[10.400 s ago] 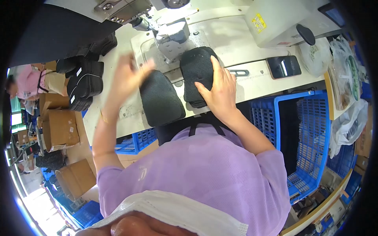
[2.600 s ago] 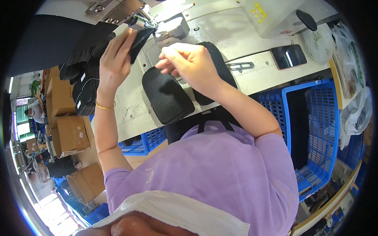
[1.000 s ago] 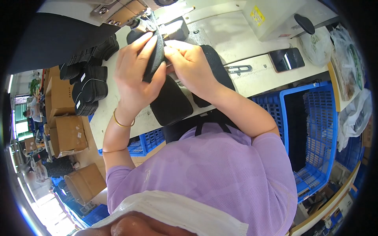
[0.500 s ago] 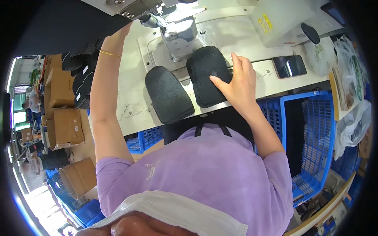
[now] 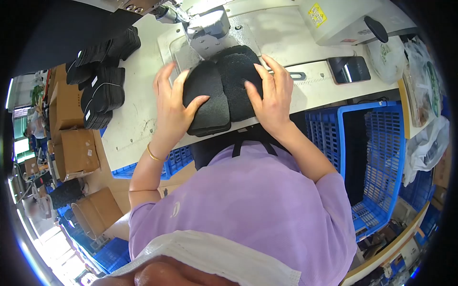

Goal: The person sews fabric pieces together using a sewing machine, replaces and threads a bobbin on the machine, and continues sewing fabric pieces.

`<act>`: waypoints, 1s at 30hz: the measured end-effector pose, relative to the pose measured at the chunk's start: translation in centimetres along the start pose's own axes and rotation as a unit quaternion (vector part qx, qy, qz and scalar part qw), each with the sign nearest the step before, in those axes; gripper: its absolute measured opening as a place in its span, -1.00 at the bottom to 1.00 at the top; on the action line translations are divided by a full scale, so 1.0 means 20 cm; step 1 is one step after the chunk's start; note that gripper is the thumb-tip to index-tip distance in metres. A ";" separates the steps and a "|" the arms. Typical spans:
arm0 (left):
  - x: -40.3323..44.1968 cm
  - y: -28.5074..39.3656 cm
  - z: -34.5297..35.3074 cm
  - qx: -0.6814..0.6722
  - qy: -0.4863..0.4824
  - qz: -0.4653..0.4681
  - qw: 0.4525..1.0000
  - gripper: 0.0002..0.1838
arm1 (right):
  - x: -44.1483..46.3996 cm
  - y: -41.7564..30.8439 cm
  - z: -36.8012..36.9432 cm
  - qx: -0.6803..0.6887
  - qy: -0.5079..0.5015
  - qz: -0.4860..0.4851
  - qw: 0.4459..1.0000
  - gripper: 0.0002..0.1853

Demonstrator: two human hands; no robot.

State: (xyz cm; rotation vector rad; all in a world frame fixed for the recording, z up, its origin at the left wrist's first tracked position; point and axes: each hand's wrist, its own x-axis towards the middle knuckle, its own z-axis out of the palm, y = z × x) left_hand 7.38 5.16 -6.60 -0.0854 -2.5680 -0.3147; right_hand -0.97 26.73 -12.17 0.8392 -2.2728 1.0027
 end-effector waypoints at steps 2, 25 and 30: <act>-0.08 -0.01 0.04 -0.121 -0.046 -0.058 0.990 -0.42 | 0.02 0.02 -0.02 0.015 0.029 -0.013 0.999 -0.66; 0.05 0.03 -0.13 -0.709 0.127 -0.337 0.607 -0.65 | 0.25 -0.27 -0.20 0.462 -0.213 0.187 0.840 -0.94; 0.09 0.04 -0.17 -0.685 0.135 -0.340 0.630 -0.64 | 0.25 -0.28 -0.18 0.492 -0.215 0.208 0.817 -0.93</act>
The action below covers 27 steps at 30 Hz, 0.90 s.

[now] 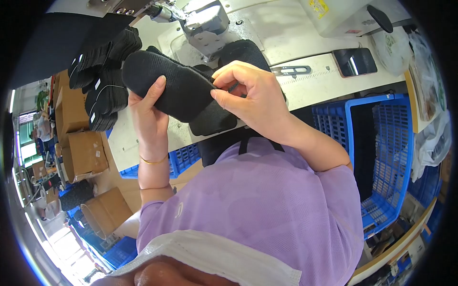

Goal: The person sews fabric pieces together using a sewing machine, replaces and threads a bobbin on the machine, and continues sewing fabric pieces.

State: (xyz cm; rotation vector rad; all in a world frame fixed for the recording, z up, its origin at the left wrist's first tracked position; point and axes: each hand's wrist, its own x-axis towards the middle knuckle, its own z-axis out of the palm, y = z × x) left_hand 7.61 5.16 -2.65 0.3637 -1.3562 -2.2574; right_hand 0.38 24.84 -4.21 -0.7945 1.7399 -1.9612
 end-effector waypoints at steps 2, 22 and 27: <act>0.01 0.01 0.01 0.013 0.002 0.002 1.000 -0.64 | 0.00 0.00 0.01 0.007 0.002 0.029 1.000 -0.91; 0.61 0.17 0.10 0.198 -0.113 -0.047 0.972 -0.79 | 0.29 -0.06 -0.01 0.133 -0.017 0.054 0.989 -0.79; 0.68 0.15 0.07 0.205 -0.128 -0.063 0.968 -0.78 | 0.29 -0.05 0.00 0.160 -0.009 0.045 0.986 -0.79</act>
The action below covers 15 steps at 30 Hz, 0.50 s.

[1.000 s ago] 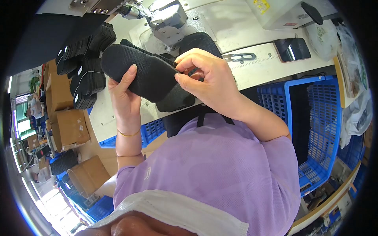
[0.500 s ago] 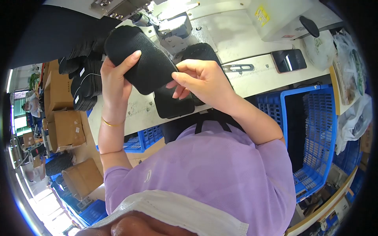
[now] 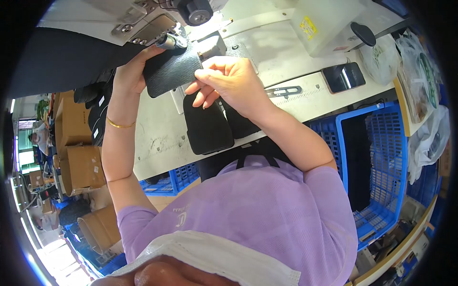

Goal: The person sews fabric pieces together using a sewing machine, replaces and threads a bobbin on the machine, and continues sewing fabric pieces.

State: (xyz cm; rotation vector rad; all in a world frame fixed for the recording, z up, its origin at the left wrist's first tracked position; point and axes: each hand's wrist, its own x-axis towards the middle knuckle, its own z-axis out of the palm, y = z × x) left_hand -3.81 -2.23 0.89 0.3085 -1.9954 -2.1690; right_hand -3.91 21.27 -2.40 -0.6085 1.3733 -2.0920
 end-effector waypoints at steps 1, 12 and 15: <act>0.00 0.00 0.00 0.002 0.002 0.002 1.000 -0.78 | 0.00 0.01 0.00 0.005 0.000 -0.002 1.000 -0.80; -0.29 0.01 0.08 0.469 0.017 0.498 0.730 -0.63 | 0.00 0.06 0.05 -0.021 0.032 -0.036 0.999 -0.84; -0.32 -0.02 0.08 0.473 -0.048 0.526 0.705 -0.60 | -0.02 0.05 0.04 -0.037 0.043 -0.029 0.998 -0.85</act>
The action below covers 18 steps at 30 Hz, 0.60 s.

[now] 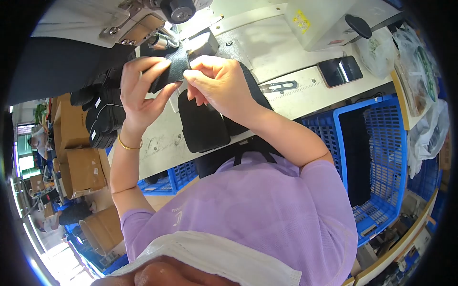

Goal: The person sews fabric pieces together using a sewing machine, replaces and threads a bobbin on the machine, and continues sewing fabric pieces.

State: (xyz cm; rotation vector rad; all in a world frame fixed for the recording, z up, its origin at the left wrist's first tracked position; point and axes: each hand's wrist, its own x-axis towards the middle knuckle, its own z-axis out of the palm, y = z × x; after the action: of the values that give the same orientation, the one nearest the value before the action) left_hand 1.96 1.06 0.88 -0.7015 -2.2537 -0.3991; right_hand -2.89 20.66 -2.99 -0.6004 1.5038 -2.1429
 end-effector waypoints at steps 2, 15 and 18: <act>-0.01 -0.01 0.01 -0.013 -0.010 0.017 1.000 -0.61 | 0.00 0.01 0.00 0.010 0.005 -0.001 1.000 -0.84; -0.03 0.09 0.08 0.135 0.022 0.067 0.988 -0.58 | -0.12 0.11 0.15 0.204 -0.053 -0.025 0.977 -0.51; -0.03 0.09 0.08 0.132 0.012 0.073 0.989 -0.58 | -0.12 0.12 0.17 0.231 -0.065 -0.037 0.970 -0.48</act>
State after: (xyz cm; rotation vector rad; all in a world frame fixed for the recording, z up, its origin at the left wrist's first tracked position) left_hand 2.46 3.05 -0.44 -0.7109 -2.1633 -0.0374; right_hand 1.19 18.85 -4.35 -0.6189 0.8783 -2.3482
